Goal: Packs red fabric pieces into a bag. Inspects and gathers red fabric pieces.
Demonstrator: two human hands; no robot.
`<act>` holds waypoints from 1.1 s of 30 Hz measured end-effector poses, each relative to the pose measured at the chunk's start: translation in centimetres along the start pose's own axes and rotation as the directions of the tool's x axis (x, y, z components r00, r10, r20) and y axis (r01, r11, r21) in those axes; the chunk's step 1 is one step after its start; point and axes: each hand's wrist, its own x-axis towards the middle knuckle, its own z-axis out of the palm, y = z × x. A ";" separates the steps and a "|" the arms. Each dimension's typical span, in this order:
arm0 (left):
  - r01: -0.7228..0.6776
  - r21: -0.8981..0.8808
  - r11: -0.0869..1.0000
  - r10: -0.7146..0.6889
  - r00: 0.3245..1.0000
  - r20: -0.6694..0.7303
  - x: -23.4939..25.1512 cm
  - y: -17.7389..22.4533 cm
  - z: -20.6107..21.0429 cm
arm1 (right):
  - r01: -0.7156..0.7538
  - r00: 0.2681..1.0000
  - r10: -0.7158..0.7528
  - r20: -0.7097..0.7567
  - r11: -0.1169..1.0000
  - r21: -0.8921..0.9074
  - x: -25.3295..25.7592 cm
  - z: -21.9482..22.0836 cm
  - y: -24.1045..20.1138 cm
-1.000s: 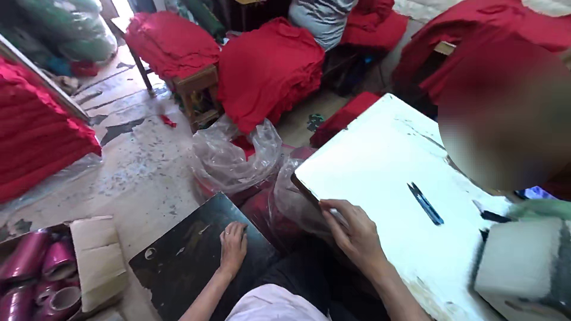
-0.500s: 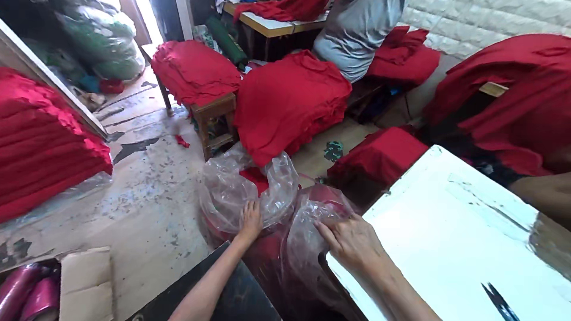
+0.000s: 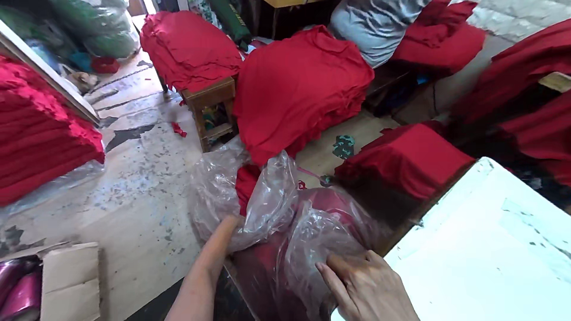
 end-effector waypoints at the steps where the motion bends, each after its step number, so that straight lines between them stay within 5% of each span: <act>1: 0.015 0.008 1.000 -0.015 0.998 0.057 0.4 -0.9 0.9 | -0.004 1.000 0.004 0.018 1.000 0.004 0.0 -0.1 0.0; 5: -0.034 0.053 0.998 0.028 0.994 0.110 1.7 -2.1 2.5 | -0.006 0.999 0.004 0.048 1.000 0.025 0.0 -0.4 -0.1; 9: -0.069 0.073 0.995 0.074 0.995 -0.070 -0.1 1.1 0.9 | -0.016 0.998 0.013 0.057 0.999 0.039 0.0 -0.4 -0.2; 12: -0.301 0.016 0.953 0.299 0.934 -0.194 1.6 2.9 0.4 | -0.019 0.998 0.017 0.059 0.999 0.044 0.0 -0.4 -0.2; 16: -0.459 -0.146 0.876 0.450 0.888 -0.094 2.8 6.9 1.9 | -0.026 0.998 0.023 0.066 0.998 0.049 0.0 -0.4 -0.2; 22: -0.384 0.010 0.923 0.384 0.923 0.007 0.6 10.7 5.3 | -0.014 0.997 0.010 0.082 0.999 0.045 0.1 -0.4 0.1; 25: -0.423 -0.212 0.881 0.404 0.906 -0.130 0.5 9.6 5.0 | -0.018 0.996 0.013 0.088 0.999 0.048 0.2 -0.5 0.0; 29: -0.307 -0.594 0.743 0.085 0.925 -0.371 3.9 8.4 2.1 | -0.055 0.991 0.046 0.127 0.996 0.068 0.8 -1.2 -0.3; 33: -0.236 -0.377 0.896 0.103 0.934 -0.341 7.8 6.2 -0.1 | -0.016 0.991 0.007 0.136 0.998 0.064 0.3 -0.6 0.4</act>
